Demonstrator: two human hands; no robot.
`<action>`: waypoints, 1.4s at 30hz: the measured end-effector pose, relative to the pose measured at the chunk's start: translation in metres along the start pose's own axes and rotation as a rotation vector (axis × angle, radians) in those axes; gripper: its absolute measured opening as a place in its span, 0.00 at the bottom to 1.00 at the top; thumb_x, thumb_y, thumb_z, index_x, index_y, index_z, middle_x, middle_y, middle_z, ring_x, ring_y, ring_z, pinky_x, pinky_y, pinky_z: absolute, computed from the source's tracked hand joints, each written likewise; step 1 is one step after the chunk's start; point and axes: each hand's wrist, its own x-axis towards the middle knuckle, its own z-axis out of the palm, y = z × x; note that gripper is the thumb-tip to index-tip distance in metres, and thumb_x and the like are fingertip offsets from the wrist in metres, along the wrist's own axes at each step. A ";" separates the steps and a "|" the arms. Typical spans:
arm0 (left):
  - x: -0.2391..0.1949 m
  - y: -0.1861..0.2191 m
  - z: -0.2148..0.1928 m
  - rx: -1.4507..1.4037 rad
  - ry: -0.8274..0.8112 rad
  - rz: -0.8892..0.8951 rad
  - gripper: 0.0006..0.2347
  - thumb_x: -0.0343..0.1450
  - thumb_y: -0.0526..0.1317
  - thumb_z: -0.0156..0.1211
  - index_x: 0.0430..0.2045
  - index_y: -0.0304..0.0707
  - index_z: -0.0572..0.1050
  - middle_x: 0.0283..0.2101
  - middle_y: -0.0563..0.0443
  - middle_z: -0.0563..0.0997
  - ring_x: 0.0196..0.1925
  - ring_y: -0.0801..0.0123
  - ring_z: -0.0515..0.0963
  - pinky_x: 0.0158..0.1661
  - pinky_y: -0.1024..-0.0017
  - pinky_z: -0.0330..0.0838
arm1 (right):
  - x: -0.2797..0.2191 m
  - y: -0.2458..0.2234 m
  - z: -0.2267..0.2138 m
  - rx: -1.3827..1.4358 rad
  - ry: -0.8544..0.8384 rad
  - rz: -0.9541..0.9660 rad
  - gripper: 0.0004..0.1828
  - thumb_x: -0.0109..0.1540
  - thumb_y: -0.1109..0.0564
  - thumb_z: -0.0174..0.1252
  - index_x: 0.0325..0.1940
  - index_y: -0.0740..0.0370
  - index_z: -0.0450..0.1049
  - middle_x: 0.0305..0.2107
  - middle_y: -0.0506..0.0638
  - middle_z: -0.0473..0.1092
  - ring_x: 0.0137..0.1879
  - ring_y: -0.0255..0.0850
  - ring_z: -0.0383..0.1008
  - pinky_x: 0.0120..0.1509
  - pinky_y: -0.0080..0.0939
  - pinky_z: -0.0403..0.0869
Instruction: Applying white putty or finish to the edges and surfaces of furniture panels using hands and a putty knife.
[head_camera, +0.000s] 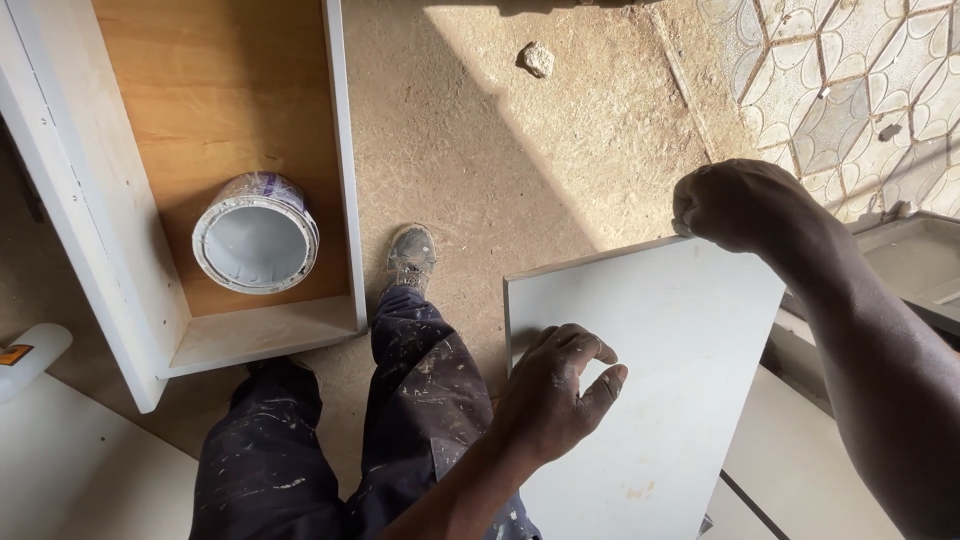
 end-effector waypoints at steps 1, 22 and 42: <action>0.000 -0.001 0.001 0.003 0.002 0.001 0.13 0.73 0.48 0.52 0.37 0.38 0.77 0.42 0.51 0.80 0.50 0.58 0.76 0.48 0.60 0.71 | -0.007 -0.012 -0.004 0.001 0.003 -0.002 0.12 0.60 0.57 0.55 0.42 0.51 0.83 0.34 0.54 0.81 0.45 0.50 0.79 0.48 0.49 0.72; 0.086 0.025 0.078 0.205 -0.312 0.105 0.13 0.75 0.44 0.49 0.42 0.34 0.77 0.40 0.43 0.79 0.51 0.56 0.81 0.51 0.58 0.77 | -0.006 0.028 0.038 0.178 0.303 -0.316 0.10 0.63 0.59 0.58 0.45 0.54 0.84 0.42 0.53 0.79 0.52 0.49 0.77 0.56 0.47 0.76; 0.099 0.019 0.120 0.625 -0.001 0.102 0.06 0.68 0.39 0.56 0.24 0.38 0.78 0.26 0.50 0.76 0.33 0.60 0.80 0.36 0.63 0.74 | 0.013 0.101 0.069 0.144 0.400 -0.206 0.13 0.67 0.60 0.54 0.48 0.51 0.83 0.40 0.50 0.78 0.51 0.46 0.74 0.53 0.44 0.75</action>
